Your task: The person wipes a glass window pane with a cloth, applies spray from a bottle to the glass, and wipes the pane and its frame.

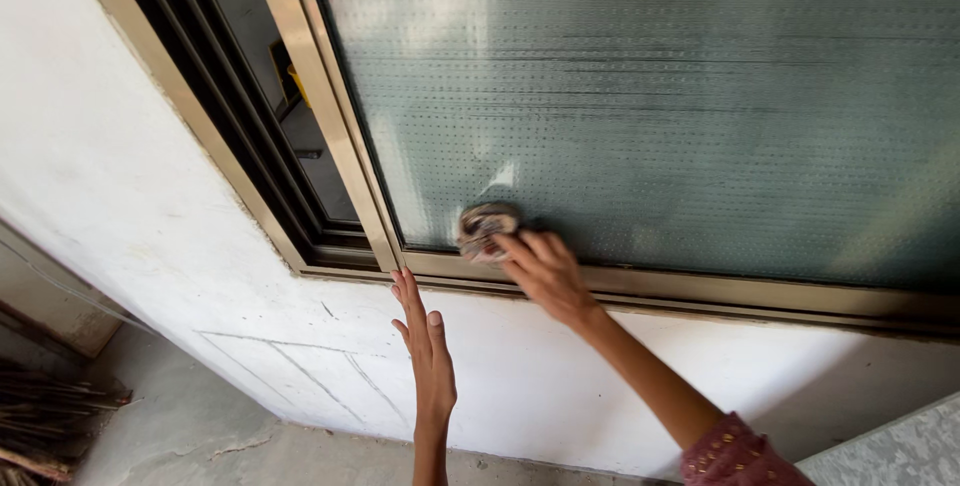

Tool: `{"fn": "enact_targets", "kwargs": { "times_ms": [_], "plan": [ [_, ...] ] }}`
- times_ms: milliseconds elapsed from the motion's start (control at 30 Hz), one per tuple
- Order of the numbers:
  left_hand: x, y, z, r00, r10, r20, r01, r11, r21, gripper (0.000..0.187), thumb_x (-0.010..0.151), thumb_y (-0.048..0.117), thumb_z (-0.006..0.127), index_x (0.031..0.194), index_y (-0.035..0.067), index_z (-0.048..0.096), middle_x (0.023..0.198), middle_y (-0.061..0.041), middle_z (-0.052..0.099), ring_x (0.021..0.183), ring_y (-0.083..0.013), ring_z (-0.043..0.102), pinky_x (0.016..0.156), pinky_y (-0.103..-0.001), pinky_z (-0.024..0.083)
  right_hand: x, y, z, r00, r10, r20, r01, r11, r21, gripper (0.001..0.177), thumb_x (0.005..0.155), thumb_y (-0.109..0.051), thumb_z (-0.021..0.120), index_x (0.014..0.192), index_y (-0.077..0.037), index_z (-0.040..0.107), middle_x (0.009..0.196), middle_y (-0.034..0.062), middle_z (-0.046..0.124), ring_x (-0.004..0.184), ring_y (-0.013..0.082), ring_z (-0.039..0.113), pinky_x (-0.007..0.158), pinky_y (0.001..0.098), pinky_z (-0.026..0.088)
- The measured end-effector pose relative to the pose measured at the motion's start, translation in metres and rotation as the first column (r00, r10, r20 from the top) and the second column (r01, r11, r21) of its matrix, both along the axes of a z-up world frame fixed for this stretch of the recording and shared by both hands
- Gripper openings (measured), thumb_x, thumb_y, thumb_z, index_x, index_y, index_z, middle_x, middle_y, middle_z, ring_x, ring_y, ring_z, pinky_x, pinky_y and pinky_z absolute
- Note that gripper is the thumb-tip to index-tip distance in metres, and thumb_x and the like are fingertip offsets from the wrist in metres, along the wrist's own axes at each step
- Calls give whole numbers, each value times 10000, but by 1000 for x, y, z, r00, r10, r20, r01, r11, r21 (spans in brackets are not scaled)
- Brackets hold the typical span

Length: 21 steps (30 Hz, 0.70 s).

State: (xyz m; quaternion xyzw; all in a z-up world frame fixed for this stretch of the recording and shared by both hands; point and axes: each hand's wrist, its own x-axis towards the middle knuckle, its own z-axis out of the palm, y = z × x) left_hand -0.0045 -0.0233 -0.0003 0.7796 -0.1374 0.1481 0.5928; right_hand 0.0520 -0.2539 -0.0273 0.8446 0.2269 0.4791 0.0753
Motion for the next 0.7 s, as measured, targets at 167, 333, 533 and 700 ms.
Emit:
{"fn": "enact_targets", "kwargs": {
  "times_ms": [167, 333, 533, 700],
  "plan": [
    [0, -15, -2, 999, -33, -16, 33, 999, -9, 787, 993, 658, 149, 1644, 219, 107, 1743, -46, 54, 1608, -268, -24, 1231, -571, -107, -16, -61, 59, 955, -88, 285, 34, 981, 191, 152, 813, -100, 873, 955, -136, 833, 1226, 52, 736, 1045, 230, 632, 742, 319, 559],
    [-7, -33, -5, 994, -112, -3, 112, 993, 39, 762, 1007, 640, 158, 1645, 224, 148, 1744, -48, 39, 1607, -278, -50, 1227, -581, -124, -20, -35, 57, 925, -119, 361, 47, 978, 202, 120, 829, -87, 863, 928, -142, 824, 1178, 13, 752, 1039, 219, 655, 737, 270, 610],
    [-12, -63, 3, 981, -196, 3, 195, 979, 60, 728, 1024, 622, 139, 1634, 231, 207, 1747, -50, 40, 1608, -288, -43, 1242, -575, -96, -75, -58, 13, 992, -127, -22, 128, 991, 49, 145, 775, -77, 802, 911, -122, 815, 1237, -19, 731, 1086, 193, 655, 769, 301, 636],
    [-24, -89, 8, 954, -296, 46, 293, 953, 73, 721, 1031, 611, 150, 1631, 222, 242, 1746, -62, 26, 1606, -305, -43, 1239, -579, -95, -142, -139, -11, 929, -357, -97, 367, 923, 118, 179, 765, -99, 824, 933, -157, 799, 1189, -26, 731, 1075, 185, 649, 699, 275, 610]
  ]
}}
